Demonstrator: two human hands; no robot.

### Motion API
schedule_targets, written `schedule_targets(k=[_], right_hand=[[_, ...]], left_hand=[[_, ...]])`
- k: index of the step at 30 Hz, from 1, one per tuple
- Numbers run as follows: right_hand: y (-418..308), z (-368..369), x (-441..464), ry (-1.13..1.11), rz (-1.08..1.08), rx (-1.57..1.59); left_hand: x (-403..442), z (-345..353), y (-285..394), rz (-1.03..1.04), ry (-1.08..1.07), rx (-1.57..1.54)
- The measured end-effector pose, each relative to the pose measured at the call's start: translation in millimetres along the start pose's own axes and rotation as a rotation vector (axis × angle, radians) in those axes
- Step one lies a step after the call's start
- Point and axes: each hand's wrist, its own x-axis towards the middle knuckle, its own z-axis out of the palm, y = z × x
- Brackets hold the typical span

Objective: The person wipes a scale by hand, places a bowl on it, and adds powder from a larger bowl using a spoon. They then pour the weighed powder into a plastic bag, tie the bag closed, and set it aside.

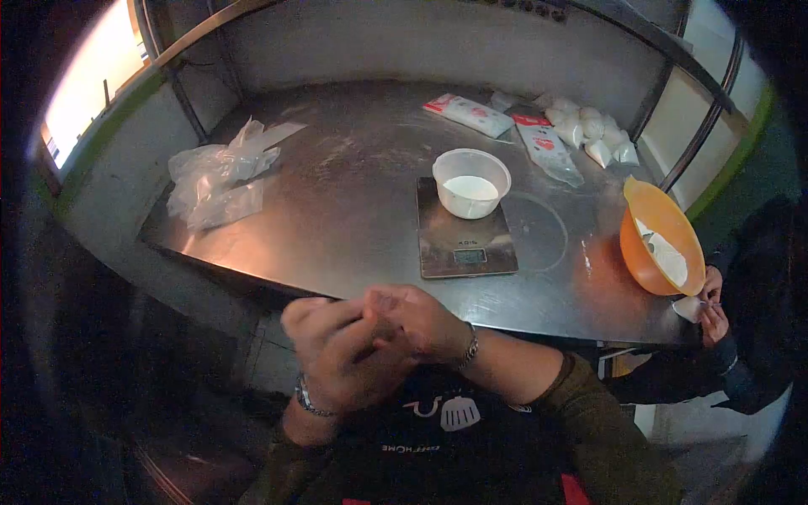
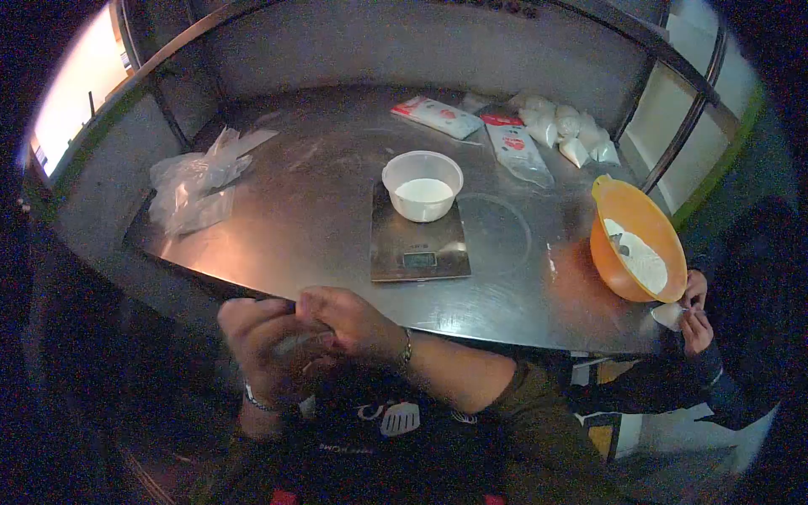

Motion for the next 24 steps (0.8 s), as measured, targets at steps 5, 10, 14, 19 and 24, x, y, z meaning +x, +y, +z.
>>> schedule_targets(k=[5, 10, 14, 19, 24], right_hand=[[35, -19, -20, 0.198, -0.738, -1.131], [-52, 0, -61, -0.076, -0.307, -1.235], [-46, -8, -69, -0.092, -0.512, -1.57], [-82, -23, -82, 0.879, -0.924, -1.641], [-36, -9, -63, 0.293, -0.469, -1.371]], left_hand=[[34, 39, 1, 0.083, -0.153, -0.216], [41, 63, -13, -0.257, -0.336, -0.917], [33, 79, -10, -0.425, -0.386, -1.294], [59, 101, 12, -0.816, 0.262, -1.539], [69, 114, 15, -0.349, 0.144, -2.201]])
